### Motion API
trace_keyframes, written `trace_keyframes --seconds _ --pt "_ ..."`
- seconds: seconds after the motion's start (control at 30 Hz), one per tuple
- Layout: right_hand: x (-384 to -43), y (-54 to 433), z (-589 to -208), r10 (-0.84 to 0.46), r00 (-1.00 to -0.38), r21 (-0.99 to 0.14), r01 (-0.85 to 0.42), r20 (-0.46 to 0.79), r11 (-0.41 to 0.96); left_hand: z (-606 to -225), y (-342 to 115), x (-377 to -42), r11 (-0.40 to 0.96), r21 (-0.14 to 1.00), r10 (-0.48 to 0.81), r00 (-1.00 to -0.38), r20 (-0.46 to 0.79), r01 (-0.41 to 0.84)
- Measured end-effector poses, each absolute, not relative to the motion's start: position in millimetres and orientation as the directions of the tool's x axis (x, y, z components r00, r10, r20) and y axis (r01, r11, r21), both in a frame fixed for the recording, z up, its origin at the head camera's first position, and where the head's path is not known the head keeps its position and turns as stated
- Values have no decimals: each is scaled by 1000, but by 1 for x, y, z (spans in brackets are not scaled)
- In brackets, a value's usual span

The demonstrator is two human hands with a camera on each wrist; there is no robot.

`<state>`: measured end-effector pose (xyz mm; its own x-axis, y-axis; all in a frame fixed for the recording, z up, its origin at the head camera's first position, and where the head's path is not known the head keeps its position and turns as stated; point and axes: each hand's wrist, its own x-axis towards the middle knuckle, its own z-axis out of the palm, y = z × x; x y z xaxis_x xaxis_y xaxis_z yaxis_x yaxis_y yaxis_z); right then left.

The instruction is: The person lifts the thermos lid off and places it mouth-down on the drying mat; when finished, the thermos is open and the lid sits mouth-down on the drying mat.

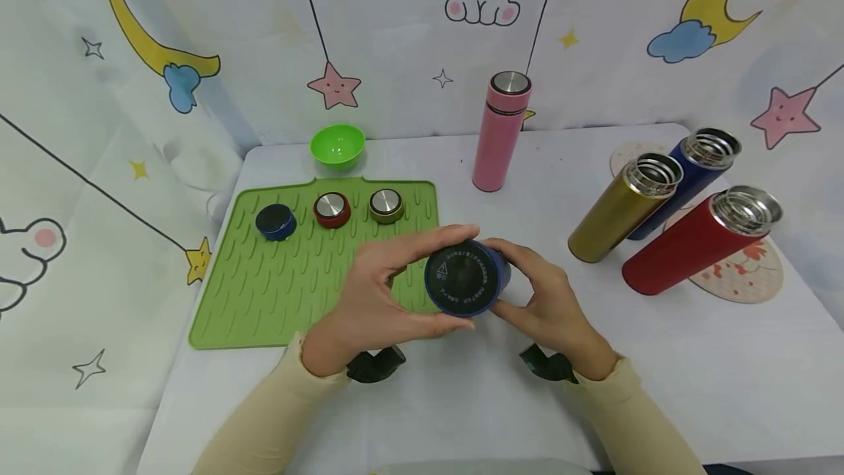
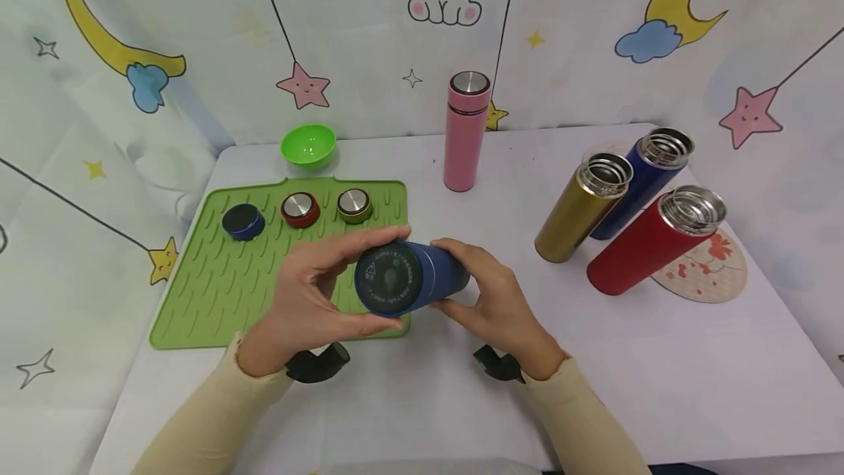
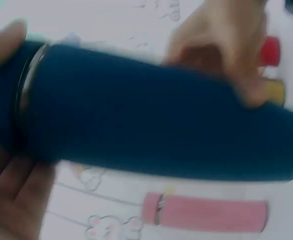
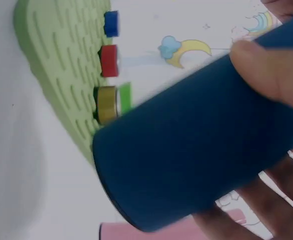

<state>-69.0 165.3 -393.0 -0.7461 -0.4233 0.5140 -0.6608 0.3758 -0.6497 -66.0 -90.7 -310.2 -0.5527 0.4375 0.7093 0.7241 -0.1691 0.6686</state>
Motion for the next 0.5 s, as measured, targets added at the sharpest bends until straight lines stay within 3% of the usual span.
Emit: trace_keyframes --seconds 0.13,0.23,0.37,0.5 --pt "-68 162 -392 -351 -758 -621 -652 550 434 -320 -82 -63 -145 635 315 -573 756 758" --pt "-67 162 -391 -347 -762 -622 -648 547 440 -322 -81 -62 -139 630 294 -575 763 764" --pt "-69 166 -390 -394 -744 -639 -666 539 384 -320 -84 -64 -144 620 348 -546 762 771" --pt "-73 172 -390 -473 -707 -666 -688 526 288 -311 -90 -67 -176 590 488 -450 748 788"
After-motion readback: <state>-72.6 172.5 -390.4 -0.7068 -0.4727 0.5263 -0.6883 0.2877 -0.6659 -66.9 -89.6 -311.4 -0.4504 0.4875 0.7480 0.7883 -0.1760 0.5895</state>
